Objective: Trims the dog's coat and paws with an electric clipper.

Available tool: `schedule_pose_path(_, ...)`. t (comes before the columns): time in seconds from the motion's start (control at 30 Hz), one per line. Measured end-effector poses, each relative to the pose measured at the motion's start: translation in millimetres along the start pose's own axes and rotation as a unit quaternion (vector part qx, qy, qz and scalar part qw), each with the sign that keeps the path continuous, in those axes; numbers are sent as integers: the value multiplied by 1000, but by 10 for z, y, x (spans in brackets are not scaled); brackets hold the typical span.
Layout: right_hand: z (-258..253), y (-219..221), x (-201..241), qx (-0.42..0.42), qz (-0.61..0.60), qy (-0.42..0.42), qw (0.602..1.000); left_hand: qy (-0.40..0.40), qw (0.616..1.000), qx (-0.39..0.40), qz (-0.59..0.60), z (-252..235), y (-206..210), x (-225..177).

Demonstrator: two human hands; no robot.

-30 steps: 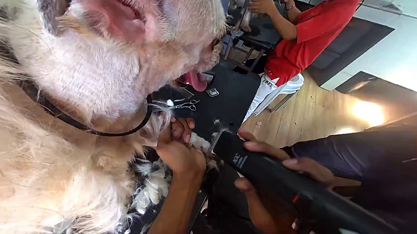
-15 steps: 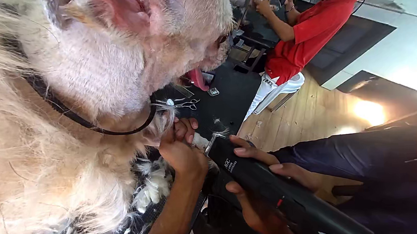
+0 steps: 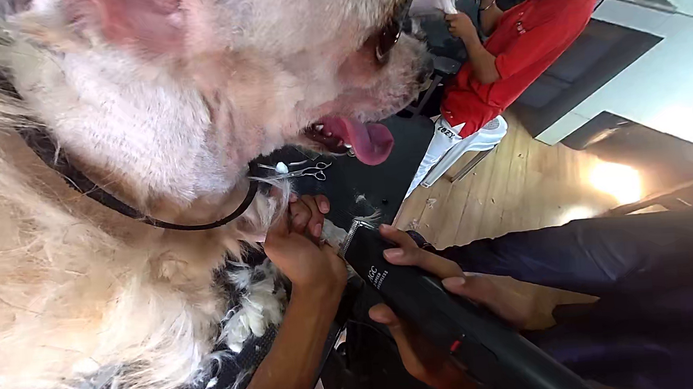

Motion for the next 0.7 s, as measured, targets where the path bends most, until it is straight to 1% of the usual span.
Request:
schedule_pose_path(0.07,-9,2,-4,5,2,-3,1000,-2,1000,17,-22,32,-10,-1)
schedule_pose_path(0.2,-21,18,-33,7,-1,-5,1000,-9,1000,15,-18,32,18,-7)
schedule_pose_path(0.27,-19,27,-61,-10,-33,17,999,-6,1000,11,-4,16,54,-20)
schedule_pose_path(0.37,14,21,-83,-58,-77,54,994,-9,999,42,4,45,79,-50)
schedule_pose_path(0.5,68,-108,68,-87,-6,61,994,-25,997,21,75,-16,106,-128)
schedule_pose_path(0.57,113,-216,184,-59,38,47,996,-34,996,17,84,-9,123,-158)
schedule_pose_path(0.6,140,-267,240,-27,53,32,998,-38,996,16,81,6,131,-169)
schedule_pose_path(0.7,260,-266,391,29,38,6,999,-42,995,6,92,26,163,-208)
Point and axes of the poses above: each hand's wrist, its own z-axis away from the middle knuckle, its own y-axis out of the palm, x = y × z, the point moved 2 cm from there along -z, towards the middle knuckle, and after that the axes turned 10 degrees about -y, right-handed, at the moved point
